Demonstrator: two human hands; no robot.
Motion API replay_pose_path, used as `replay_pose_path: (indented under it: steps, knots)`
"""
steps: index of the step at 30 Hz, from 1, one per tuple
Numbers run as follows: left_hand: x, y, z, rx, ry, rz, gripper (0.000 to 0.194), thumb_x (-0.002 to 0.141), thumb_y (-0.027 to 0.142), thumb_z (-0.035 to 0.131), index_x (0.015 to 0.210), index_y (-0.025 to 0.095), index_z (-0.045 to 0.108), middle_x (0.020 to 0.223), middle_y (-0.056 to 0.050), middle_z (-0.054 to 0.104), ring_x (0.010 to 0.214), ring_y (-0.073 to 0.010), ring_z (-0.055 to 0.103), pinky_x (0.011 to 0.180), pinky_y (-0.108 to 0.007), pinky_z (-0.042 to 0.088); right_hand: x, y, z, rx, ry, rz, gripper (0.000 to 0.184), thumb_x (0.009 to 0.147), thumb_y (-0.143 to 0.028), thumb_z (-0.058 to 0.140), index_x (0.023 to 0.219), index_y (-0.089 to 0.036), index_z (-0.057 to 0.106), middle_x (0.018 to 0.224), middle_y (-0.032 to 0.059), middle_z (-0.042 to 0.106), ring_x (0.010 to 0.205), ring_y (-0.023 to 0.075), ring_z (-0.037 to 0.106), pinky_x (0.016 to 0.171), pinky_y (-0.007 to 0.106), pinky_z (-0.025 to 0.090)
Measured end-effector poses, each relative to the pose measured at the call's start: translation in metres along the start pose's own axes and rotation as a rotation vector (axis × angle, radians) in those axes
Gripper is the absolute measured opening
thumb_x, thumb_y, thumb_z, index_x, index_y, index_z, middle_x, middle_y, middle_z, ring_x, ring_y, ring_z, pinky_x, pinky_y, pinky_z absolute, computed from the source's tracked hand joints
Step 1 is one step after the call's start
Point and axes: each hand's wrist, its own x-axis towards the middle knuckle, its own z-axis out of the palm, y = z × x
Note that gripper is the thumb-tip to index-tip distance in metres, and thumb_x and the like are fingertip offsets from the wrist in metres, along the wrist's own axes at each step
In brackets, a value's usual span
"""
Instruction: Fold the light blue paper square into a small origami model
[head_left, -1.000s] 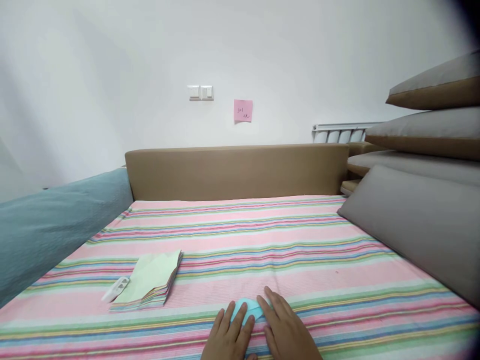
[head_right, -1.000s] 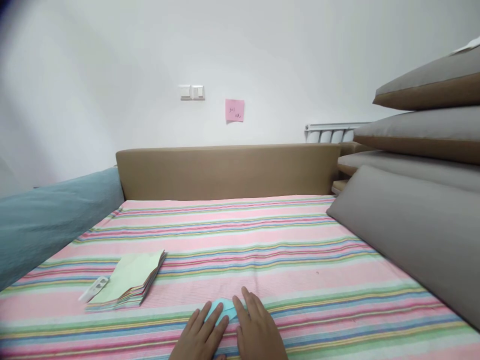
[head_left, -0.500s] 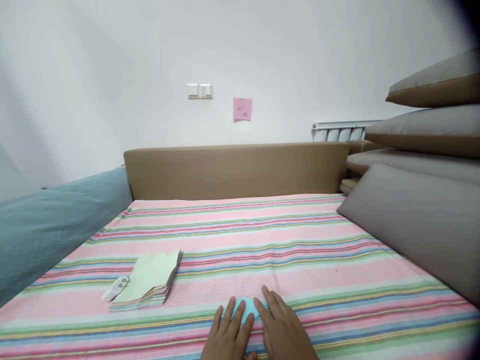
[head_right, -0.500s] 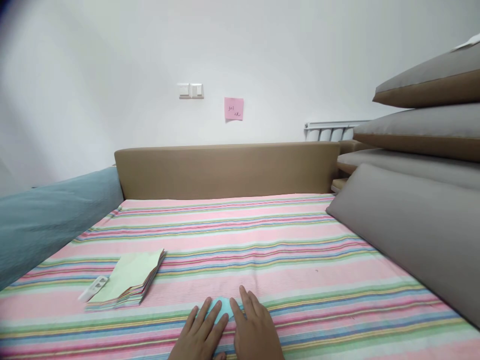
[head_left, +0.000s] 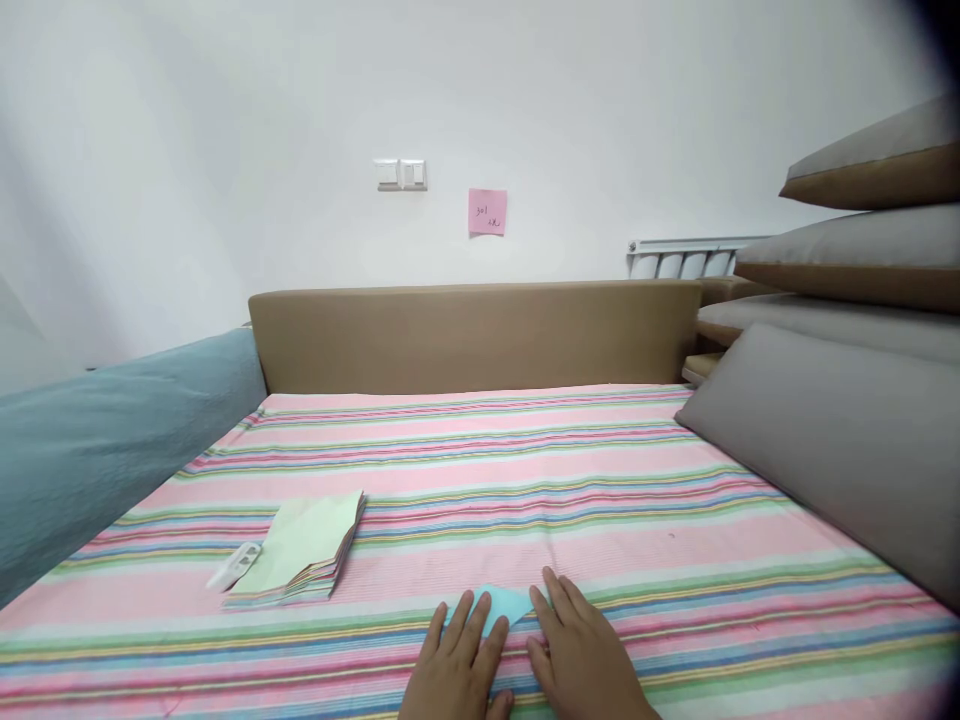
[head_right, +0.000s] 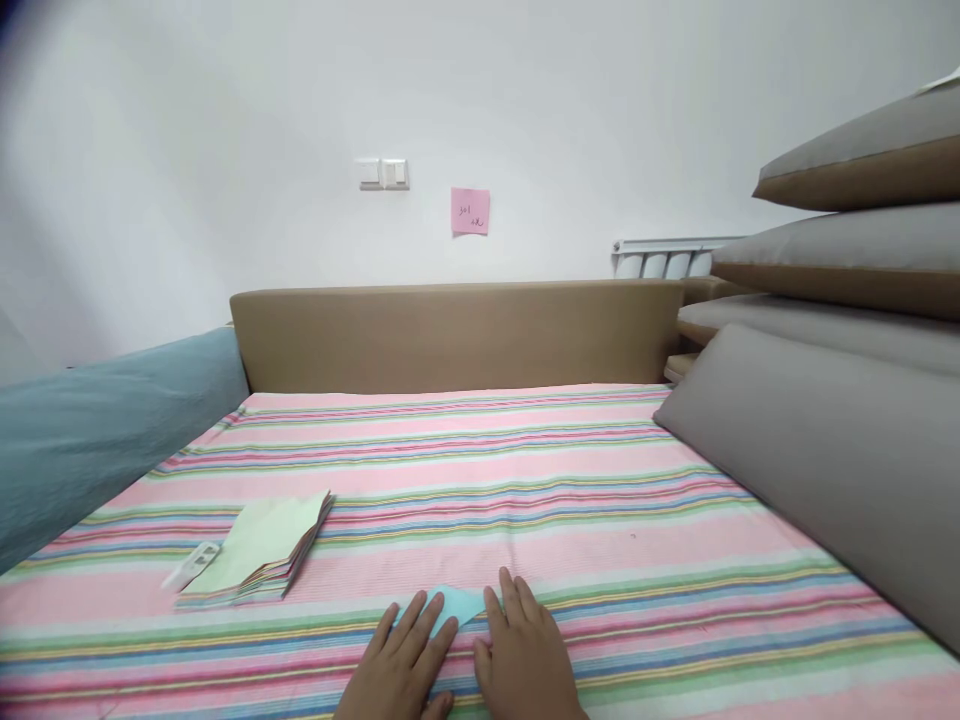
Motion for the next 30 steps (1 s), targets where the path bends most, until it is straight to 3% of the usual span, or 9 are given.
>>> replay_pose_path:
  steps: [4,6,9,12,20,30]
  knots:
    - [0.0,0.0,0.0,-0.001,0.006,-0.006,0.061,0.079,0.05,0.053,0.134,0.026,0.039,0.136,-0.004,0.046,0.123,-0.0264,0.041,0.101,-0.04,0.025,0.001,0.002,-0.001,0.02,0.158,-0.062,0.059,0.08,-0.038,0.051,0.133,-0.014,0.043,0.141,0.0137,0.034,0.129,0.0349,0.033,0.102,0.054,0.033]
    - [0.0,0.001,0.002,0.01,0.024,-0.009,0.059,0.08,0.049,0.052,0.133,0.027,0.04,0.134,-0.003,0.048,0.122,-0.0255,0.042,0.102,-0.039,0.024,0.003,-0.004,-0.001,0.053,0.212,-0.243,0.061,0.086,-0.03,0.043,0.142,-0.015,0.024,0.144,0.0111,0.028,0.132,0.0301,0.028,0.104,0.052,0.032]
    - [0.002,0.001,0.005,0.028,0.074,-0.027,0.055,0.082,0.044,0.048,0.134,0.029,0.039,0.132,0.0,0.051,0.12,-0.0224,0.043,0.103,-0.036,0.021,0.007,-0.018,0.006,0.119,0.174,-0.524,0.074,0.086,-0.026,0.04,0.144,-0.014,-0.003,0.145,0.0106,0.028,0.132,0.0263,0.029,0.103,0.046,0.036]
    - [0.003,-0.001,0.004,0.029,0.083,-0.029,0.056,0.083,0.04,0.047,0.137,0.03,0.034,0.132,0.001,0.051,0.119,-0.0215,0.044,0.103,-0.036,0.021,0.01,-0.025,0.017,0.165,0.169,-0.533,0.079,0.087,-0.029,0.04,0.141,-0.014,-0.015,0.143,0.0125,0.032,0.129,0.0272,0.034,0.099,0.046,0.04]
    - [0.001,-0.006,-0.015,-0.122,-0.132,-0.075,0.069,0.076,0.048,0.056,0.138,0.037,0.028,0.14,0.001,0.041,0.123,-0.0298,0.04,0.101,-0.044,0.026,0.01,-0.024,0.026,0.187,0.231,-0.488,0.086,0.088,-0.051,0.041,0.141,-0.015,-0.017,0.139,0.0149,0.037,0.124,0.0284,0.042,0.096,0.044,0.043]
    - [-0.012,-0.013,-0.018,-0.097,-0.144,-0.093,0.076,0.072,0.059,0.06,0.138,0.034,0.031,0.137,0.001,0.045,0.123,-0.0316,0.039,0.1,-0.047,0.026,0.007,-0.024,0.021,0.11,0.208,-0.5,0.09,0.087,-0.052,0.042,0.139,-0.014,-0.02,0.138,0.0143,0.038,0.124,0.028,0.043,0.096,0.043,0.042]
